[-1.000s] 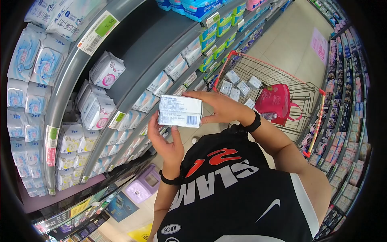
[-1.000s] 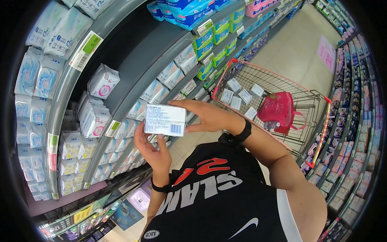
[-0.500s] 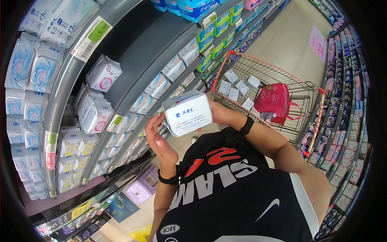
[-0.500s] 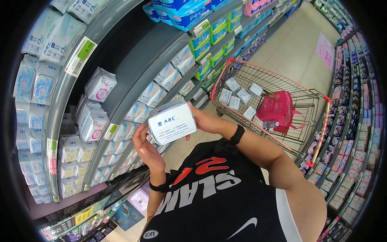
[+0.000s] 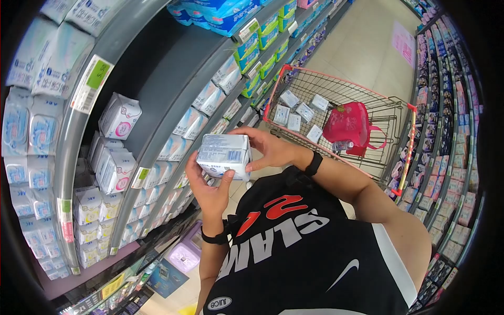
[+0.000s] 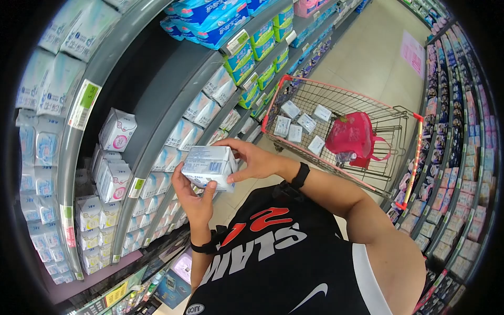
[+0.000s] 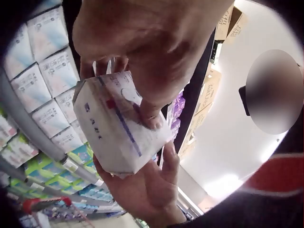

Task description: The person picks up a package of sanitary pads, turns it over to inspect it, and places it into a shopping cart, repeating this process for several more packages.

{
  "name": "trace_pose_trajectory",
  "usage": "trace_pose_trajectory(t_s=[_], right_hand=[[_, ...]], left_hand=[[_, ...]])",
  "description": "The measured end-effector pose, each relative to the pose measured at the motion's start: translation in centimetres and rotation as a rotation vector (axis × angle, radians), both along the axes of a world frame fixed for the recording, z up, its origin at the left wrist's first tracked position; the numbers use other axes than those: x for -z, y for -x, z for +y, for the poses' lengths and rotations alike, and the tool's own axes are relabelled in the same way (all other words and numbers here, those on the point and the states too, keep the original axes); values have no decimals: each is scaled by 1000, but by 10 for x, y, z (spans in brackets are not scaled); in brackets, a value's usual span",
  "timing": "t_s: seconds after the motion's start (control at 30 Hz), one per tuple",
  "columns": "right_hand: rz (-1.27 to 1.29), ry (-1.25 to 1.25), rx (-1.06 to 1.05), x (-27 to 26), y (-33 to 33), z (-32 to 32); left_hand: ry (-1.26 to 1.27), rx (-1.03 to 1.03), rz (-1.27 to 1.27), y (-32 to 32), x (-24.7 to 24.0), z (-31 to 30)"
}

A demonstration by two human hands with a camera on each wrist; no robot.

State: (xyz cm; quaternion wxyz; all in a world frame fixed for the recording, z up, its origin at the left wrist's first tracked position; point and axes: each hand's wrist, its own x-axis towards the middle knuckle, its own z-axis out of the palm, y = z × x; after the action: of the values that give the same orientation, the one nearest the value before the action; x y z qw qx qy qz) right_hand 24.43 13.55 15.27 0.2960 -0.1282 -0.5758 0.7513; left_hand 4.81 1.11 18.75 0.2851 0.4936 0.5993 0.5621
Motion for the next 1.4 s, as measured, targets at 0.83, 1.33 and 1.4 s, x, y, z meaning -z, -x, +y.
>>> trace_pose_trajectory(t_s=[0.83,1.33,1.4], right_hand=[[-1148,728,918,368,-355,9],[-200,959,763,315,-294,144],[-249,918,788,311,-277,136]], left_hand=[[302,423,319,-115,31,59],[293,526,446,-126,21,56],[288,534,444,-120,22,50]])
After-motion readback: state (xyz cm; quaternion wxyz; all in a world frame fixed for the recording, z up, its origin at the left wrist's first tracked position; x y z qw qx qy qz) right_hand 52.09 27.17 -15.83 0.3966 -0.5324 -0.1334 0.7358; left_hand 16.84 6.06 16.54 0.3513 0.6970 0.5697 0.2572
